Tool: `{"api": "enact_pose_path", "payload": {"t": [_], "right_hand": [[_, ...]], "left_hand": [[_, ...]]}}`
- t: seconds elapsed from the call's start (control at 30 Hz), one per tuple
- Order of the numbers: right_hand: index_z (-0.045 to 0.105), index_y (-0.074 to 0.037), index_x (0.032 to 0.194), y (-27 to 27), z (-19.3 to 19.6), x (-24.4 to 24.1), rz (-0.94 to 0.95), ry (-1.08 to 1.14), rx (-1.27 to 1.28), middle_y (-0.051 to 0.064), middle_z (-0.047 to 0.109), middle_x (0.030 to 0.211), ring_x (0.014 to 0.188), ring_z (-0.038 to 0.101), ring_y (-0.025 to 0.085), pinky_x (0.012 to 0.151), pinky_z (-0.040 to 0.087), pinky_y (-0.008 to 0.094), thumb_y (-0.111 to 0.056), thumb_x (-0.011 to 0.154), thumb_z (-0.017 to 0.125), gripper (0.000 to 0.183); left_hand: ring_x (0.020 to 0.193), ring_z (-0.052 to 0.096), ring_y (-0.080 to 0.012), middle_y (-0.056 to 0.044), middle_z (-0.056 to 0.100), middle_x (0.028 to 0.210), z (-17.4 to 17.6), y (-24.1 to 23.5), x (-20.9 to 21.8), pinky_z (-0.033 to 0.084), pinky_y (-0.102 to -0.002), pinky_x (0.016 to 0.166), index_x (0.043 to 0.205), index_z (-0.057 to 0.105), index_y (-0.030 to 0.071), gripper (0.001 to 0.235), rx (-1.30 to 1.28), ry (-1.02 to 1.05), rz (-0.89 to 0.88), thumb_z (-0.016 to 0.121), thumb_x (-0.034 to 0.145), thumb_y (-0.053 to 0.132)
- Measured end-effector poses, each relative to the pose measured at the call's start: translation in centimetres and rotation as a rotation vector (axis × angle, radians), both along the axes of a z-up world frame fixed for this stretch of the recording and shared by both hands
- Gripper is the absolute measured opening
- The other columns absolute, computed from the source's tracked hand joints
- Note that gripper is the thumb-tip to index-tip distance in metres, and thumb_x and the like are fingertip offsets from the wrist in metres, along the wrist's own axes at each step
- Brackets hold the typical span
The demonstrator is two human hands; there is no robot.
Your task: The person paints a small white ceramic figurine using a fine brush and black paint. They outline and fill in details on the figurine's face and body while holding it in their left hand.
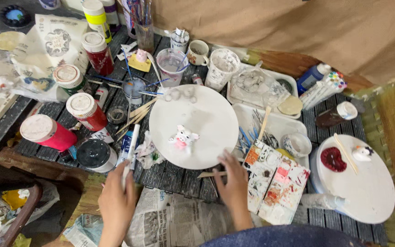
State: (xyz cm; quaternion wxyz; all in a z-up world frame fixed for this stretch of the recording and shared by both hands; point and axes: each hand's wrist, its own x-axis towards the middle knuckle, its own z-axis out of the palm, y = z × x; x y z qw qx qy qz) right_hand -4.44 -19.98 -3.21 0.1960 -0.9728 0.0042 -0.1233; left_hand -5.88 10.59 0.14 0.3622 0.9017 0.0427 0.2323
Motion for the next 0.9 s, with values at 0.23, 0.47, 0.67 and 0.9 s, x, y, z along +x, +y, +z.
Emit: {"api": "enact_pose_path", "payload": {"t": [0.23, 0.47, 0.67, 0.9], "right_hand": [[0.057, -0.014, 0.136, 0.8, 0.9, -2.8, 0.097, -0.081, 0.193, 0.01, 0.048, 0.155, 0.149, 0.03, 0.035, 0.118, 0.019, 0.056, -0.026, 0.094, 0.066, 0.045], [0.067, -0.007, 0.121, -1.9, -0.1, -8.3, 0.084, -0.23, 0.502, 0.009, 0.068, 0.134, 0.137, 0.055, 0.032, 0.109, 0.046, 0.044, -0.005, 0.089, 0.071, 0.033], [0.069, -0.003, 0.092, -7.0, -4.4, -11.6, -0.039, -0.398, 0.632, 0.009, 0.075, 0.096, 0.096, 0.071, 0.023, 0.092, 0.056, 0.039, -0.002, 0.089, 0.072, 0.004], [0.076, -0.005, 0.098, -8.8, -2.4, -12.0, -0.251, -0.4, 0.382, 0.01, 0.076, 0.095, 0.09, 0.069, 0.021, 0.083, 0.055, 0.035, -0.007, 0.092, 0.07, 0.009]], "left_hand": [[0.116, 0.059, -0.0341, -0.01, 0.06, 0.134, -3.1, -2.1, 5.3, 0.049, -0.046, 0.093, 0.131, 0.063, 0.013, 0.039, 0.392, -0.033, 0.031, 0.065, 0.092, 0.015], [0.141, 0.045, -0.0386, -0.014, 0.053, 0.149, -5.9, -4.6, 3.6, 0.031, -0.056, 0.111, 0.137, 0.06, 0.01, 0.044, 0.249, -0.167, -0.094, 0.066, 0.095, 0.017], [0.138, 0.05, -0.026, -0.006, 0.058, 0.144, -6.8, -8.7, 1.9, 0.027, -0.053, 0.111, 0.133, 0.065, 0.019, 0.043, 0.317, -0.261, -0.339, 0.07, 0.09, 0.023], [0.137, 0.052, -0.0209, 0.0, 0.063, 0.142, -6.6, -9.2, 1.9, 0.025, -0.05, 0.109, 0.128, 0.067, 0.02, 0.038, 0.36, -0.236, -0.247, 0.073, 0.092, 0.032]]}}
